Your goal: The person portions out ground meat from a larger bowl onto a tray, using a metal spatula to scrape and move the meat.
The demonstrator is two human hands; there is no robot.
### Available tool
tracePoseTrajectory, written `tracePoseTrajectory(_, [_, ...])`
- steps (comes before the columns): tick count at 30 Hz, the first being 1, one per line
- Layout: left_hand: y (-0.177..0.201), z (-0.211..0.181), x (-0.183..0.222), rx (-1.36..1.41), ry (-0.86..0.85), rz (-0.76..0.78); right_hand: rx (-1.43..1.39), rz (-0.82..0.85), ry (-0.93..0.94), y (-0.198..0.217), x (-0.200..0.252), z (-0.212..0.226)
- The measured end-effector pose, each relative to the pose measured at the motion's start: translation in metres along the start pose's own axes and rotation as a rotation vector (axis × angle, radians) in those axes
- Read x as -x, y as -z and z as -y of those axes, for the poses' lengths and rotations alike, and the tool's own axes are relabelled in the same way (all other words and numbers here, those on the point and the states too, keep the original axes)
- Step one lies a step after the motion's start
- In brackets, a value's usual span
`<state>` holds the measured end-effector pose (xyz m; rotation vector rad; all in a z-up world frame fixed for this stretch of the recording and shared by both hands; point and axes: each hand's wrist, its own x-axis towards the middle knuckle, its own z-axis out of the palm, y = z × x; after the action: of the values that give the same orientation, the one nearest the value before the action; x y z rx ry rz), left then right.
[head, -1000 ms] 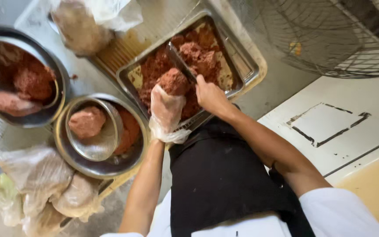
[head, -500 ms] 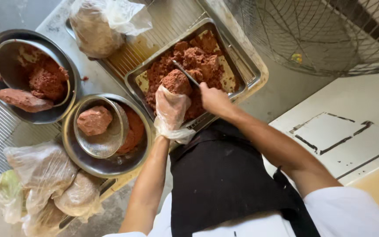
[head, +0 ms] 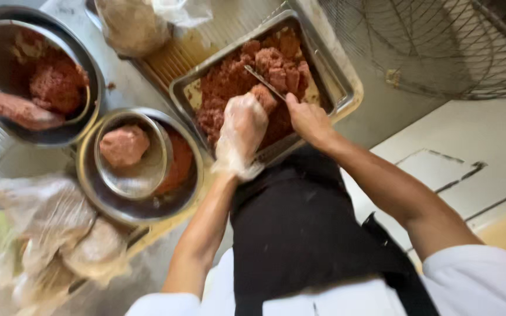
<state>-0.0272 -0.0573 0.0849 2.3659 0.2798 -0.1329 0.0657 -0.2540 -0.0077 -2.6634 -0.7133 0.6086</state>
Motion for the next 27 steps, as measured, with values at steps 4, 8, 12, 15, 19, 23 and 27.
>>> tracePoseTrajectory(4, [0.011, 0.029, 0.022, 0.159, -0.105, -0.085, -0.185, 0.213, -0.134, 0.016, 0.016, -0.001])
tracePoseTrajectory(8, [0.0, 0.043, 0.008, 0.189, -0.132, -0.085, -0.124, 0.046, 0.022, 0.054, 0.055, 0.038])
tracePoseTrajectory(12, [-0.009, 0.041, 0.001, 0.213, -0.144, -0.069, 0.082, 0.048, 0.076, 0.053, 0.069, 0.061])
tracePoseTrajectory(15, [-0.013, 0.036, -0.007, 0.231, -0.171, -0.047, 0.143, -0.017, 0.037, 0.027, 0.051, 0.041])
tracePoseTrajectory(19, [-0.011, 0.026, -0.005, 0.277, -0.187, -0.044, 0.124, 0.057, -0.033, -0.006, 0.022, -0.008])
tracePoseTrajectory(23, [-0.002, 0.033, -0.001, 0.357, -0.138, -0.171, -0.016, 0.071, -0.083, -0.016, -0.002, -0.029])
tracePoseTrajectory(27, [-0.008, 0.046, -0.024, 0.401, 0.01, -0.141, -0.239, 0.084, -0.135, -0.007, 0.017, -0.015])
